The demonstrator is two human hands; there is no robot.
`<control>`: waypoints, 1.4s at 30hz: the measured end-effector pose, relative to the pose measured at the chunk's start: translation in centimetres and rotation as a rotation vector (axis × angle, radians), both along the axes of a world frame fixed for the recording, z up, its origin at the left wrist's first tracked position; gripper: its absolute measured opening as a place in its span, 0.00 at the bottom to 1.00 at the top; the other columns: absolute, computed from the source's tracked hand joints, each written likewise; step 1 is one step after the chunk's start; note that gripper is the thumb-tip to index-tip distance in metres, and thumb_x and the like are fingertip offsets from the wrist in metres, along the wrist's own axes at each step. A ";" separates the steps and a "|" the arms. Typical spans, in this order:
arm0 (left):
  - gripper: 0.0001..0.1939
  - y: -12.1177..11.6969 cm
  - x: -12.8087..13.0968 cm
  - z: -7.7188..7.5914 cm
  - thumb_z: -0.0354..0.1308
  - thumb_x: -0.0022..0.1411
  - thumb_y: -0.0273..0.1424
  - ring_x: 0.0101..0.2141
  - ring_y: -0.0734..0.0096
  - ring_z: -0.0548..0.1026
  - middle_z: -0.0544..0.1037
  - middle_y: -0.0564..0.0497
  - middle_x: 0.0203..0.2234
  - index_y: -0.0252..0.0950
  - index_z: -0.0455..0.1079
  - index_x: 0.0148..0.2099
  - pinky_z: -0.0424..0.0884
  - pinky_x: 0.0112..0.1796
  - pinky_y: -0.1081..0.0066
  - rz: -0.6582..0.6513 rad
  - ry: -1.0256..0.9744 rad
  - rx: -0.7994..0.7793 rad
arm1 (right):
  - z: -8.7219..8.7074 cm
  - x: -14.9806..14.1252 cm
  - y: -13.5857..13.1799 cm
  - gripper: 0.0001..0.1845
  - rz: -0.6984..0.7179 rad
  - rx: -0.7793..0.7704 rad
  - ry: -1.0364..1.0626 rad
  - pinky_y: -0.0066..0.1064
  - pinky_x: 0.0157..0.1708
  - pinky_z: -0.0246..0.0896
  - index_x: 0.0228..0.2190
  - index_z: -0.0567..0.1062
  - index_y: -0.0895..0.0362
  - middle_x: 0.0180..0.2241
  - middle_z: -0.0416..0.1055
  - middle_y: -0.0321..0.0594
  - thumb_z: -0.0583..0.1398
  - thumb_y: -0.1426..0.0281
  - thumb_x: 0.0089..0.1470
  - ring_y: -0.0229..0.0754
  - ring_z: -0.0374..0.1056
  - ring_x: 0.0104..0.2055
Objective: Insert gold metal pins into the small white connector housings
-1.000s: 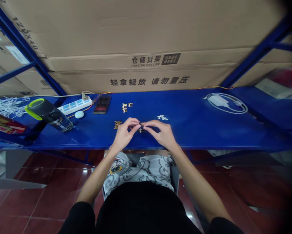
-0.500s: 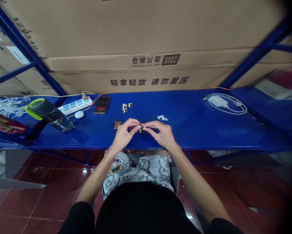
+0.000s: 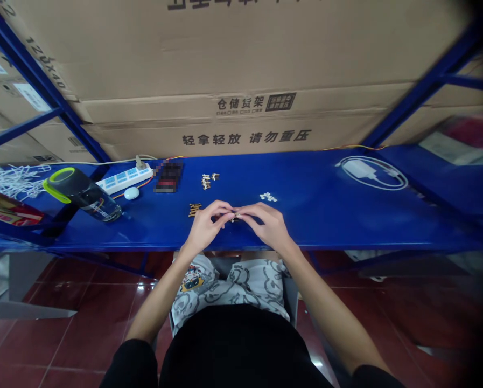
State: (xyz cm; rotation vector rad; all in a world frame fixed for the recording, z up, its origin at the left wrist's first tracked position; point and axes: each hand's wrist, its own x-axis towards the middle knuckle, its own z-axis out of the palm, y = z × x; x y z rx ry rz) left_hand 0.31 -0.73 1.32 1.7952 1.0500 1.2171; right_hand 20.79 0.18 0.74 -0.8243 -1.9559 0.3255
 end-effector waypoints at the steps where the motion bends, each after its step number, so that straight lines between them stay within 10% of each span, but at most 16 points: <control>1: 0.11 0.0 0.0 0.0 0.63 0.66 0.41 0.23 0.75 0.75 0.82 0.54 0.32 0.40 0.73 0.44 0.74 0.31 0.72 0.001 0.003 0.001 | -0.1 0.0 0.0 0.08 0.005 0.017 -0.012 0.41 0.45 0.73 0.40 0.82 0.46 0.42 0.83 0.36 0.62 0.69 0.63 0.45 0.80 0.42; 23: 0.14 -0.2 0.0 0.3 0.66 0.63 0.41 0.18 0.81 0.68 0.82 0.52 0.31 0.37 0.74 0.43 0.63 0.18 0.78 0.024 -0.081 -0.135 | -1.0 0.1 0.2 0.08 0.044 0.333 -0.120 0.37 0.39 0.72 0.40 0.78 0.53 0.40 0.83 0.43 0.63 0.77 0.61 0.44 0.80 0.40; 42: 0.15 0.1 -0.1 0.3 0.63 0.65 0.43 0.22 0.76 0.71 0.80 0.52 0.27 0.36 0.73 0.42 0.68 0.27 0.75 -0.025 -0.105 -0.169 | -0.5 0.0 0.0 0.11 0.048 0.302 -0.028 0.38 0.40 0.72 0.41 0.77 0.52 0.40 0.83 0.41 0.62 0.79 0.60 0.44 0.80 0.42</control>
